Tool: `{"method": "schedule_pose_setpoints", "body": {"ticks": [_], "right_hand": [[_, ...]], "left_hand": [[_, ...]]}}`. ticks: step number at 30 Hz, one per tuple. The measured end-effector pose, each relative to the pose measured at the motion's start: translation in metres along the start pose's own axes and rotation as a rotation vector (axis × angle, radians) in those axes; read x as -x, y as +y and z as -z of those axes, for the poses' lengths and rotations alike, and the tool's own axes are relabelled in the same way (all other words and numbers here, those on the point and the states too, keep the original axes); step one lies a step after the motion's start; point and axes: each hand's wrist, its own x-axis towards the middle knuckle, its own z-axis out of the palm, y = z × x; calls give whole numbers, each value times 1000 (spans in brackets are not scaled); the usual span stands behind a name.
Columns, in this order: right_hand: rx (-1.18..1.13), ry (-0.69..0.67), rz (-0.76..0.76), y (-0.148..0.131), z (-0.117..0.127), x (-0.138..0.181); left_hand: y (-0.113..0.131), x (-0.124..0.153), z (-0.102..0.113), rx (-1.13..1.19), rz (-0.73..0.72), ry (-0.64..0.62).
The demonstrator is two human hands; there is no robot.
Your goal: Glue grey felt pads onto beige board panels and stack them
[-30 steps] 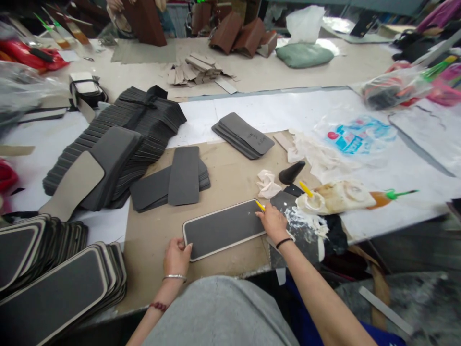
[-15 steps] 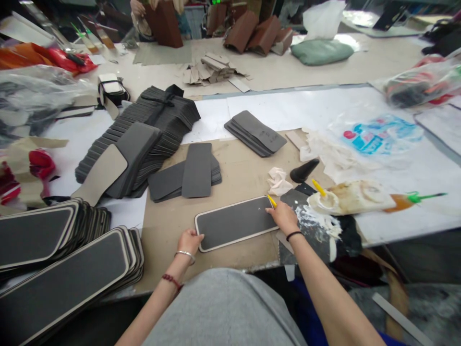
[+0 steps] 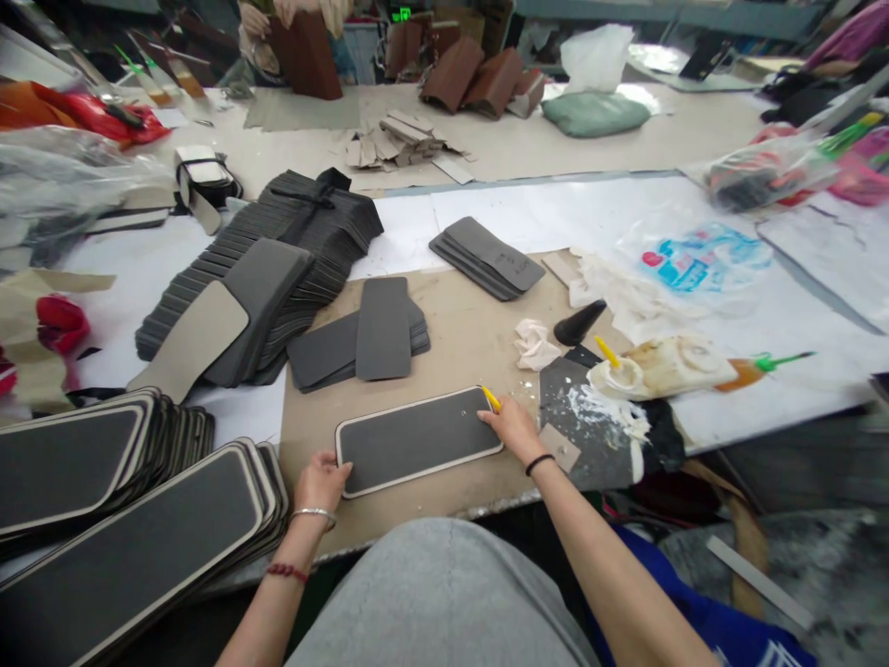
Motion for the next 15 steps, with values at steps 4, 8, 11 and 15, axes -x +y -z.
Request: {"method": "schedule_pose_setpoints", "body": {"ticks": [4, 8, 11, 15], "right_hand": [[33, 91, 20, 8, -2, 5], [115, 174, 103, 8, -5, 12], [116, 186, 147, 3, -8, 15], [133, 175, 179, -4, -6, 12]], "left_hand": [[10, 22, -13, -76, -265, 125], [49, 39, -42, -65, -709, -130], [84, 41, -65, -111, -890, -350], [107, 34, -86, -193, -890, -417]]}}
